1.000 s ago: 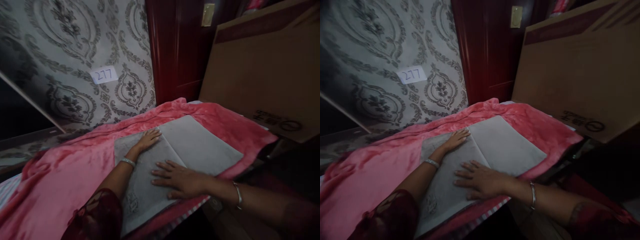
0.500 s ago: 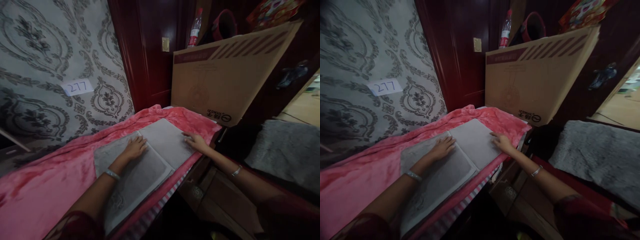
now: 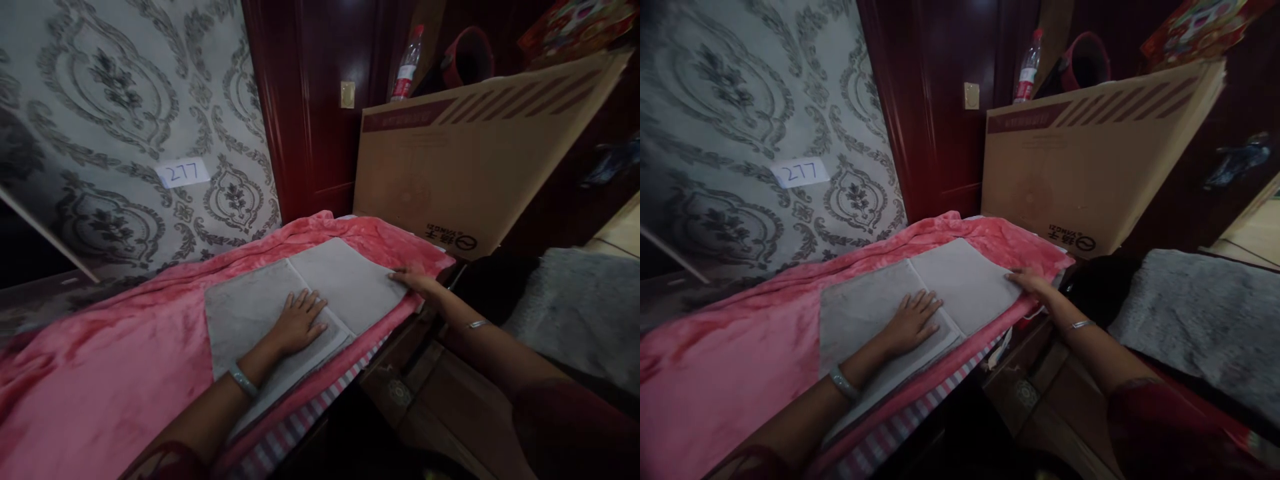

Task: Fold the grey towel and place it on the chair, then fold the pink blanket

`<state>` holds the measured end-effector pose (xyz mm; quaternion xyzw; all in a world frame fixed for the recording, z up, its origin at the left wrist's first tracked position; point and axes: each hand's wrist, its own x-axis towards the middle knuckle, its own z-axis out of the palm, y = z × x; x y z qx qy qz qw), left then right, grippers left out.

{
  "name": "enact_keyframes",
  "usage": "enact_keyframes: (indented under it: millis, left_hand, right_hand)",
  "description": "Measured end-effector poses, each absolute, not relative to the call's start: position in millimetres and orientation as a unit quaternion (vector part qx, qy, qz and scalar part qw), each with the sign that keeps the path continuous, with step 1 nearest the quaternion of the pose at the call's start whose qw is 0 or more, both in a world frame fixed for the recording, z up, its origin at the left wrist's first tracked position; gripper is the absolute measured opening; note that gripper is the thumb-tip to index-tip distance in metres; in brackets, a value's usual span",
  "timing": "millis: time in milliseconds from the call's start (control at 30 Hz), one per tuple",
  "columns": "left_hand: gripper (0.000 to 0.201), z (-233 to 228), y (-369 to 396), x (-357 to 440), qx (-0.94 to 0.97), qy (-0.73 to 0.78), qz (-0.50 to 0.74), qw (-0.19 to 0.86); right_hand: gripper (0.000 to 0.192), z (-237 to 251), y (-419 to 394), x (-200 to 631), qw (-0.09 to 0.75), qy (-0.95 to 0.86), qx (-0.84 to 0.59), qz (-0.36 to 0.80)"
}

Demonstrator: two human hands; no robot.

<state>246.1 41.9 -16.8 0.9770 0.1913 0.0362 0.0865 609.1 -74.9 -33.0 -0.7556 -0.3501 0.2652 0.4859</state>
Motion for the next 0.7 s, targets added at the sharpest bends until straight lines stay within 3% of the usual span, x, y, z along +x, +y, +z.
enact_keyframes:
  millis: [333, 433, 533, 600, 700]
  left_hand:
    - [0.063, -16.1, 39.2, 241.5, 0.971, 0.167, 0.048, 0.163]
    - [0.061, -13.7, 48.3, 243.5, 0.906, 0.206, 0.119, 0.351]
    - [0.047, -7.4, 66.5, 243.8, 0.743, 0.275, 0.229, 0.565]
    - [0.047, -2.3, 81.8, 240.3, 0.673, 0.306, 0.258, 0.622]
    - [0.049, 4.3, 104.1, 228.7, 0.596, 0.342, 0.276, 0.672]
  right_hand:
    - [0.010, -38.7, -92.2, 576.7, 0.618, -0.281, -0.638, 0.364]
    - [0.019, -30.3, -86.1, 564.0, 0.646, -0.263, -0.627, 0.346]
    - [0.042, -5.7, -76.6, 541.0, 0.647, -0.315, -0.635, 0.282]
    - [0.055, 15.4, -70.9, 513.8, 0.615, -0.402, -0.644, 0.212]
    - [0.055, 35.9, -68.0, 455.0, 0.524, -0.560, -0.628, 0.128]
